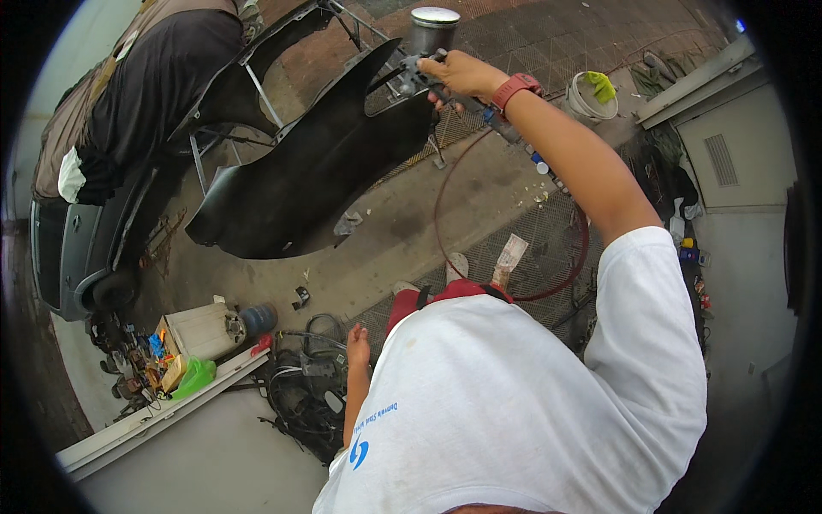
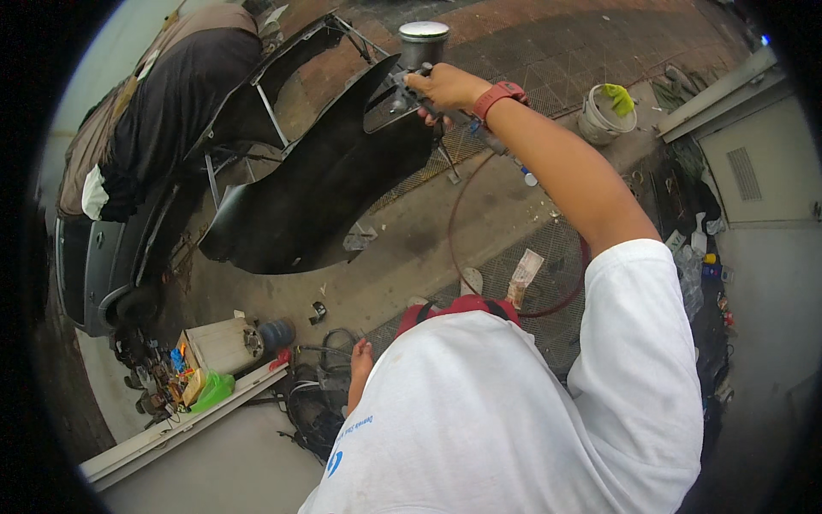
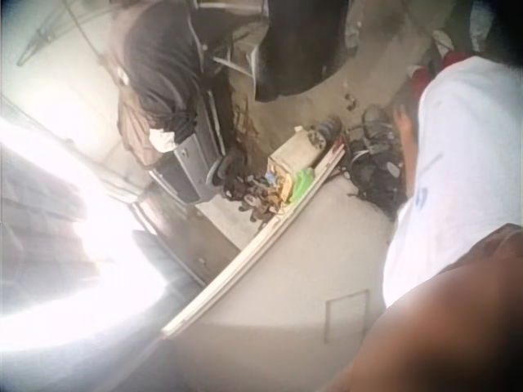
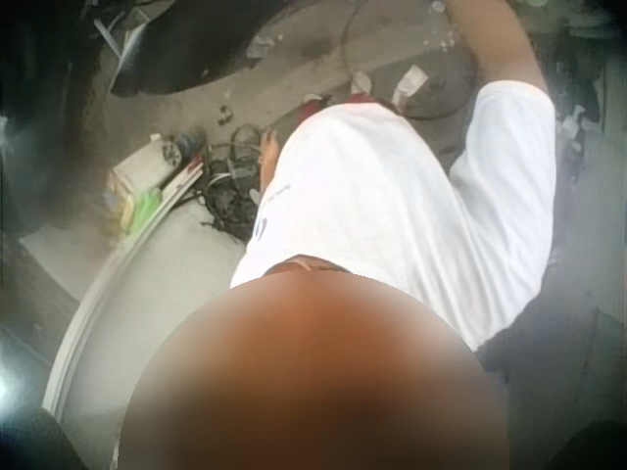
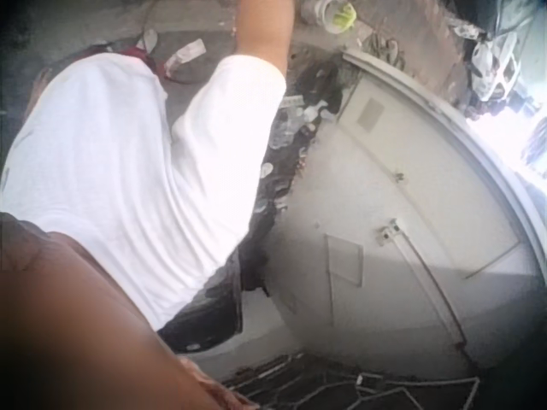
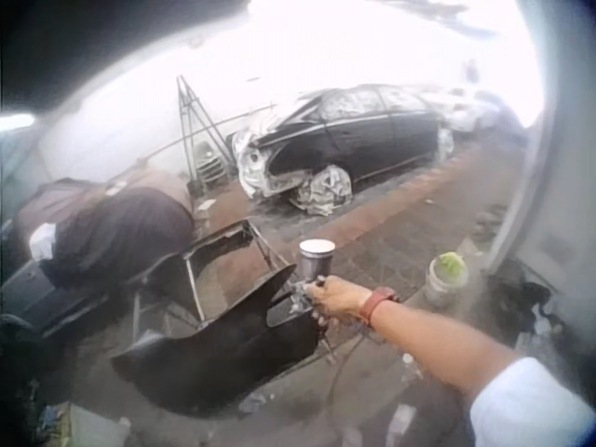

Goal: The person uses a spray gun to apply black paint to a car bumper mounted on a stand. After finishing the spray, the person walks to a cluttered area, sits on the floor, and mixes yellow paint in a container with a stirrer.

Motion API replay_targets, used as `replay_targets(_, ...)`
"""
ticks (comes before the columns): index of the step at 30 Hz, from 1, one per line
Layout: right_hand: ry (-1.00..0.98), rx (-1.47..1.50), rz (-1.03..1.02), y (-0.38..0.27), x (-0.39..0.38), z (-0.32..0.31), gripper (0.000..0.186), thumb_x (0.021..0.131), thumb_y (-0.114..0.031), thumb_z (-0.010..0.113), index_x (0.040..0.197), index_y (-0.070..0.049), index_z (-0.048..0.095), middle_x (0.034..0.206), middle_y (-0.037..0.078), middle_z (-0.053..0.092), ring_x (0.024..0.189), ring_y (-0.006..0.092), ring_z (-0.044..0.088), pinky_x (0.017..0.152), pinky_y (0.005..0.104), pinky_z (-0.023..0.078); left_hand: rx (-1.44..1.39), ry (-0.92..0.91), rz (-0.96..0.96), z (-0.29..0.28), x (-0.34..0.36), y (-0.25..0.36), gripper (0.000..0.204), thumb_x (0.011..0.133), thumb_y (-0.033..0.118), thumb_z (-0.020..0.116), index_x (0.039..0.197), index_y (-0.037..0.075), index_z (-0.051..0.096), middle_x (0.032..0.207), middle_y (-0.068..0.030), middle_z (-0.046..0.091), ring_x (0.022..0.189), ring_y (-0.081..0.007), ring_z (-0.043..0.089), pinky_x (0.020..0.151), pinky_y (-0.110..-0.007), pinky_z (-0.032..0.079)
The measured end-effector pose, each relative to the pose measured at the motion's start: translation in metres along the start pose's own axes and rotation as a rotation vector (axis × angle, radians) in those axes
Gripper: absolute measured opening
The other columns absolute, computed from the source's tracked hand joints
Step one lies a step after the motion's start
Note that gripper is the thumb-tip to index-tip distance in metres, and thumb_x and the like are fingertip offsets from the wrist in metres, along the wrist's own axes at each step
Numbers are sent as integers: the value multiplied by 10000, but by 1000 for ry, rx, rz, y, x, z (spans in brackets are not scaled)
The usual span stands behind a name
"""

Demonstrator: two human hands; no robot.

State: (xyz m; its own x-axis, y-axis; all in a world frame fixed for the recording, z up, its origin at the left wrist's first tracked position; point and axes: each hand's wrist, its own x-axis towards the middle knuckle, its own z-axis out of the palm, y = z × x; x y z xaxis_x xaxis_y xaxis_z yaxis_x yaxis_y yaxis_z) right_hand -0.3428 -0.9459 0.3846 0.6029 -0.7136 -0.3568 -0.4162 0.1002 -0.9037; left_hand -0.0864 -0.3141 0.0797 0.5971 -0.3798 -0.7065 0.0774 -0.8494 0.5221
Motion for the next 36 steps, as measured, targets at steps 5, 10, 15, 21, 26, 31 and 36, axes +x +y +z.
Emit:
replay_targets(5, 228, -58, 18, 26, 7, -34, 507, 1069, -482, 575, 1142, 15, 652, 858, 119, 733, 638, 180, 712, 471, 324, 544, 90, -67, -7, 11, -4, -34, 523, 1065, 275, 625, 1506, 14, 521, 1475, -168, 612, 1344, -274, 592, 1114, -381, 462)
replay_targets(10, 374, -107, 7, 56, 6, -62, 515, 1067, -490, 572, 1012, 10, 688, 794, 96, 724, 632, 153, 704, 483, 331, 542, 183, -145, -46, 12, -14, -82, 522, 1063, 269, 631, 1504, 13, 522, 1485, -165, 605, 1351, -273, 588, 1113, -377, 464)
replay_targets(15, 540, -198, -223, 110, -22, -58, 541, 1057, -497, 584, 980, 18, 731, 758, 100, 706, 694, 177, 719, 632, 380, 555, 196, -161, -71, -1, -11, -108, 519, 1062, 261, 634, 1503, 12, 521, 1491, -167, 599, 1353, -272, 586, 1112, -376, 465)
replay_targets(21, 660, -339, -432, 220, -65, 10, 499, 995, -483, 672, 1208, -39, 755, 934, 248, 742, 865, 382, 739, 769, 446, 560, 170, -162, -22, -19, 13, -108, 516, 1061, 252, 637, 1502, 11, 521, 1498, -170, 593, 1356, -270, 584, 1111, -373, 465)
replay_targets(26, 286, -466, -407, 275, -107, 70, 431, 982, -433, 691, 1244, -93, 735, 1094, 239, 730, 940, 443, 709, 817, 506, 573, 117, -114, 21, -40, 27, -52, 509, 1060, 241, 638, 1502, 16, 522, 1494, -177, 592, 1347, -272, 586, 1112, -375, 463)
replay_targets(31, 286, -536, -313, 278, -96, 76, 427, 990, -371, 695, 1338, -124, 688, 1145, 229, 723, 978, 468, 697, 839, 511, 578, 150, -90, 81, -35, 9, 9, 508, 1062, 241, 624, 1516, 40, 515, 1466, -184, 605, 1325, -290, 594, 1119, -386, 454)
replay_targets(36, 689, -454, -423, 258, -68, 40, 387, 1003, -409, 674, 1206, -86, 733, 1064, 239, 722, 925, 459, 696, 804, 521, 565, 229, -111, 48, -35, 7, 6, 513, 1053, 232, 626, 1518, 44, 517, 1442, -186, 624, 1314, -298, 605, 1120, -384, 456)
